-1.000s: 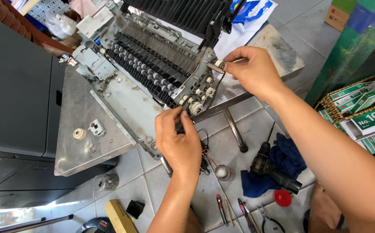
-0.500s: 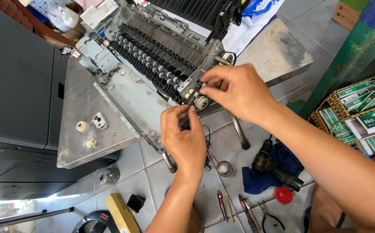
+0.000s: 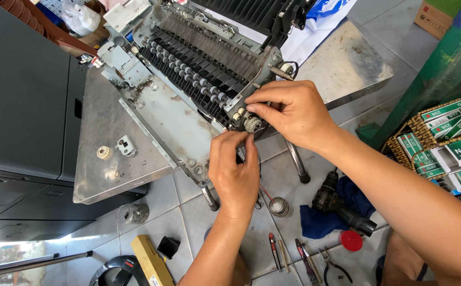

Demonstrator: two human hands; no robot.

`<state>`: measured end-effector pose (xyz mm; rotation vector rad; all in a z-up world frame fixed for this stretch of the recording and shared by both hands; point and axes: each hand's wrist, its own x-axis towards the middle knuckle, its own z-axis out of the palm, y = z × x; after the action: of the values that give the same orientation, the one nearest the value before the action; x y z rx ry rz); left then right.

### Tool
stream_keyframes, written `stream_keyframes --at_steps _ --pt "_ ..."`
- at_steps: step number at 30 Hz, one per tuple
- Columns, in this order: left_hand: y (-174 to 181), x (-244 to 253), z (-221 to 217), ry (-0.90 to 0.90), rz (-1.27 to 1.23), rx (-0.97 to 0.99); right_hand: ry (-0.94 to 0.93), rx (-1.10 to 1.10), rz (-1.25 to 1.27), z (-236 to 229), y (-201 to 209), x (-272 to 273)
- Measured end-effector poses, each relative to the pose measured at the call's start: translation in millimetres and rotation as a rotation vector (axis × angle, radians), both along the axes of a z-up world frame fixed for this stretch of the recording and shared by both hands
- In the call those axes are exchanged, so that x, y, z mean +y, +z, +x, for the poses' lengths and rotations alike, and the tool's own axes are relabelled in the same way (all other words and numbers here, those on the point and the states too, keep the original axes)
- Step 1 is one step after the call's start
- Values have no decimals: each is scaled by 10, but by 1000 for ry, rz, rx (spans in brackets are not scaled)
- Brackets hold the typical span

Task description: The person untangles a bundle of wires and then installs a white plastic gear into the mechanism of a sewing machine. They manipulate the gear and surrounding components to fit it into place.

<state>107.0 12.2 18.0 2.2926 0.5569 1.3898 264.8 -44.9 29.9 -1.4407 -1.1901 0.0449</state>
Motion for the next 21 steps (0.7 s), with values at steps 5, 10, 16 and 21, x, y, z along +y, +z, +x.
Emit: stream_keyframes --at_steps 5,10,16,21 --pt "-29 33 8 13 -3 7 -22 147 55 -90 -48 59" --pt "-36 44 23 28 -14 4 -55 221 73 -164 -100 105" --pt "-30 47 21 24 13 18 -23 404 0 -209 -141 145" --pt "-3 52 17 110 165 116 0 396 49 -226 -142 170"
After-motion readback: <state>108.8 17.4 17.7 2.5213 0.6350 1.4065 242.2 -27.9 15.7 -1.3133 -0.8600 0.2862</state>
